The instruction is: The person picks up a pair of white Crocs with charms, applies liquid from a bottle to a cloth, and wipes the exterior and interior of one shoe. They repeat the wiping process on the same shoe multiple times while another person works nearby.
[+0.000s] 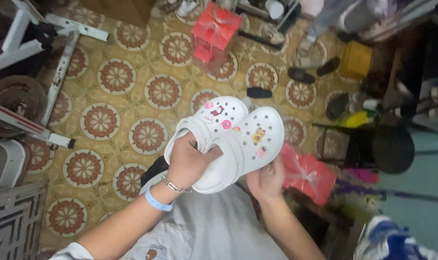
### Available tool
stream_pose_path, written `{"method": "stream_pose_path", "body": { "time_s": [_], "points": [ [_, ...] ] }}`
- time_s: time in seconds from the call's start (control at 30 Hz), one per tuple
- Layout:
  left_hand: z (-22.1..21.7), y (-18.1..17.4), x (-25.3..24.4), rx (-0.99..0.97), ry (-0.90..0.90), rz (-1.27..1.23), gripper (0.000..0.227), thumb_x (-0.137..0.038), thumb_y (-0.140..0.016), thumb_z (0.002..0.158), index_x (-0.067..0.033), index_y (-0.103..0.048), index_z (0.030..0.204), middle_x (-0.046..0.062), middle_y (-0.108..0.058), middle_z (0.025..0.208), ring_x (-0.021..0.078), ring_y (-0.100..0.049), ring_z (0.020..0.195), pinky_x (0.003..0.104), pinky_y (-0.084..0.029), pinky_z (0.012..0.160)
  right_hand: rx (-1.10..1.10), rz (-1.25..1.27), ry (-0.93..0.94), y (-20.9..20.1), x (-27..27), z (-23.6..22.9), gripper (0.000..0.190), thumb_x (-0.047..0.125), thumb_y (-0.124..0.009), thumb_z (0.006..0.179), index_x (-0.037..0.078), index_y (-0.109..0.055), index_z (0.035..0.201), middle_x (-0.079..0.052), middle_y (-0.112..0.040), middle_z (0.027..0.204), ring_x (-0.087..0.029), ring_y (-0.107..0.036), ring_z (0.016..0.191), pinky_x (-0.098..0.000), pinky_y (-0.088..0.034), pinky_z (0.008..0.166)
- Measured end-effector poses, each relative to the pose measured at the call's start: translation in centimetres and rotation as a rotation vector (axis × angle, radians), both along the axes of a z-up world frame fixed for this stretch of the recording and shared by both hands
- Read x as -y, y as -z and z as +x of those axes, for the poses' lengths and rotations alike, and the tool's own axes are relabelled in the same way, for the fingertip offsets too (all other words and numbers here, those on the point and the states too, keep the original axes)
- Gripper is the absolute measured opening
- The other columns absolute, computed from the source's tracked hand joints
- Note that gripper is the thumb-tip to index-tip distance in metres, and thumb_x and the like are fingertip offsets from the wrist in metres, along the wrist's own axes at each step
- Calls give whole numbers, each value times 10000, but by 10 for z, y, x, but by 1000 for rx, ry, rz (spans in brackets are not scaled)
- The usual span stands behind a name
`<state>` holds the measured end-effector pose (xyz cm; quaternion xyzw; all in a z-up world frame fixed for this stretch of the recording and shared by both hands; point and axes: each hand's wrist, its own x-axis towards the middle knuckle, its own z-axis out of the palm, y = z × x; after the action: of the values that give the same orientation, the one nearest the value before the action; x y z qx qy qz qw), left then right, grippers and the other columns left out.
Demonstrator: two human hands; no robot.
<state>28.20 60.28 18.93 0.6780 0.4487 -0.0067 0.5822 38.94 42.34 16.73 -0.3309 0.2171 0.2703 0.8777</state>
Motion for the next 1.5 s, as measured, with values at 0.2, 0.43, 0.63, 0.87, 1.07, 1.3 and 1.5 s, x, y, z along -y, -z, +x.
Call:
{"method": "stream_pose_path", "body": {
  "time_s": [0.2, 0.43, 0.63, 0.87, 1.07, 1.3, 1.5],
  "points": [
    [24, 28, -57, 86, -143, -195, 498, -293, -1013, 975, 37, -918, 1337, 238, -956, 1300, 321, -900, 1231, 552, -729, 1002, 258, 50, -203, 2, -49, 36, 736, 577, -526, 1228, 220, -545, 1871, -68, -549, 1945, -348, -518, 1775, -624, -309, 1546],
    [70, -5, -117, 391, -376, -614, 307, -42, -1001, 917, 48, -900, 1193, 174, -937, 1112, 257, -892, 990, 460, -749, 926, 749, -162, -426, -6, -121, 53, 810, 388, -523, 1266, 229, -223, 2001, -75, -285, 2074, -349, -313, 1877, -649, -192, 1545],
    [86, 4, -156, 223, -339, -579, 263, -134, -918, 892, 35, -889, 1091, 149, -878, 989, 252, -873, 989, 461, -713, 948, 813, -363, -455, -33, -165, 56, 934, 193, -686, 1221, 255, -181, 2004, -83, -233, 2092, -352, -254, 1895, -657, -244, 1533],
    [102, -28, -162, 173, -378, -593, 449, -223, -935, 886, 16, -853, 1257, 179, -868, 1180, 288, -839, 1155, 478, -679, 1037, 1046, -587, -406, -65, -200, 48, 945, 154, -812, 1173, 245, -334, 1984, -81, -291, 2092, -326, -214, 1920, -592, -324, 1493],
    [110, -57, -145, 79, -453, -603, 653, -311, -950, 876, -7, -811, 1437, 189, -846, 1385, 302, -797, 1368, 506, -642, 1158, 1019, -588, -404, -53, -188, 63, 758, 144, -705, 1252, 220, -403, 1943, -140, -361, 2049, -419, -274, 1906, -695, -355, 1496],
    [116, -77, -136, -1, -542, -624, 859, -399, -965, 866, -29, -769, 1617, 199, -825, 1590, 317, -755, 1580, 535, -606, 1279, 850, -528, -470, -37, -168, 62, 640, 161, -583, 1302, 114, -426, 1920, -205, -384, 2021, -447, -313, 1877, -688, -361, 1487],
    [114, -93, -129, 22, -669, -609, 894, -475, -945, 965, 40, -704, 1655, 259, -782, 1610, 390, -722, 1617, 566, -600, 1289, 1133, -628, -617, -37, -149, 50, 757, 168, -612, 1265, 55, -304, 1947, -260, -244, 2059, -453, -259, 1890, -682, -294, 1523]
  ]
}}
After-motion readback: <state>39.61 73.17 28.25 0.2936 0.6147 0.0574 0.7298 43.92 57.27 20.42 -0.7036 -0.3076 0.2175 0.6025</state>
